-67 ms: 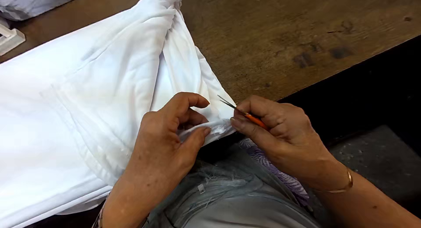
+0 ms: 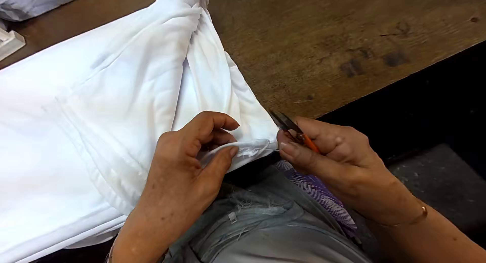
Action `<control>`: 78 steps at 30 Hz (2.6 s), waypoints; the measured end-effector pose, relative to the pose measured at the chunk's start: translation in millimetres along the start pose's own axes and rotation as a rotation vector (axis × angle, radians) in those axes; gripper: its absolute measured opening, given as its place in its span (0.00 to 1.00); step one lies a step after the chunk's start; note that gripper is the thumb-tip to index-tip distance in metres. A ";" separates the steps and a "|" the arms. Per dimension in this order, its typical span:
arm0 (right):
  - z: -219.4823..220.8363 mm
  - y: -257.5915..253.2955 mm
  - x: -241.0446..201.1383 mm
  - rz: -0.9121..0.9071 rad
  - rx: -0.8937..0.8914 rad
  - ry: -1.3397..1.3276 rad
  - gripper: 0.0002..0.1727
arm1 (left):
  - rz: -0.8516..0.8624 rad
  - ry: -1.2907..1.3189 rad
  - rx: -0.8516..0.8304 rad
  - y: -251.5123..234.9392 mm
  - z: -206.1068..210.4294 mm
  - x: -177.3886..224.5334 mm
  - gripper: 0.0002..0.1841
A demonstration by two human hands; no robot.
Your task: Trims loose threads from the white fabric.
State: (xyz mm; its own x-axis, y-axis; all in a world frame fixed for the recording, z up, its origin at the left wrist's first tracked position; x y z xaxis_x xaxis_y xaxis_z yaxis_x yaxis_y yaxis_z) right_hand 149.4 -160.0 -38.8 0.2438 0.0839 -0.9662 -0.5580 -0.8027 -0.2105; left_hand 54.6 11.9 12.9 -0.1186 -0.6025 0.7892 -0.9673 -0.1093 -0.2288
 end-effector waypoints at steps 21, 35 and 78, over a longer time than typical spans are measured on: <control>6.2 5.2 -15.3 -0.011 0.096 0.117 0.17 | 0.028 -0.041 0.035 18.1 -9.2 -2.6 0.16; 40.6 6.8 -24.4 -0.493 0.014 0.521 0.07 | 0.077 -0.021 0.407 49.1 -14.9 -5.5 0.05; 34.7 0.9 -42.4 -0.528 0.150 0.850 0.18 | -0.162 0.391 0.446 54.2 -15.1 -4.4 0.19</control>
State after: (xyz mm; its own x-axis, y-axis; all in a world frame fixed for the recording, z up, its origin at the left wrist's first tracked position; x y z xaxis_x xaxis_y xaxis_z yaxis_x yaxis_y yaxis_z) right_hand 111.0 -143.8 -3.2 0.9398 -0.0884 -0.3300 -0.2951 -0.6967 -0.6538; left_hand -0.7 20.5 5.7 -0.1331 -0.2249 0.9652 -0.8028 -0.5467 -0.2381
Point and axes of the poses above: each hand's wrist, its own y-axis away from the middle knuckle, its own z-axis out of the palm, x = y × z, the point moved 6 cm from there along -y, towards the middle knuckle, and after that the axes turned 3 degrees about -x, right-handed, at the moved point
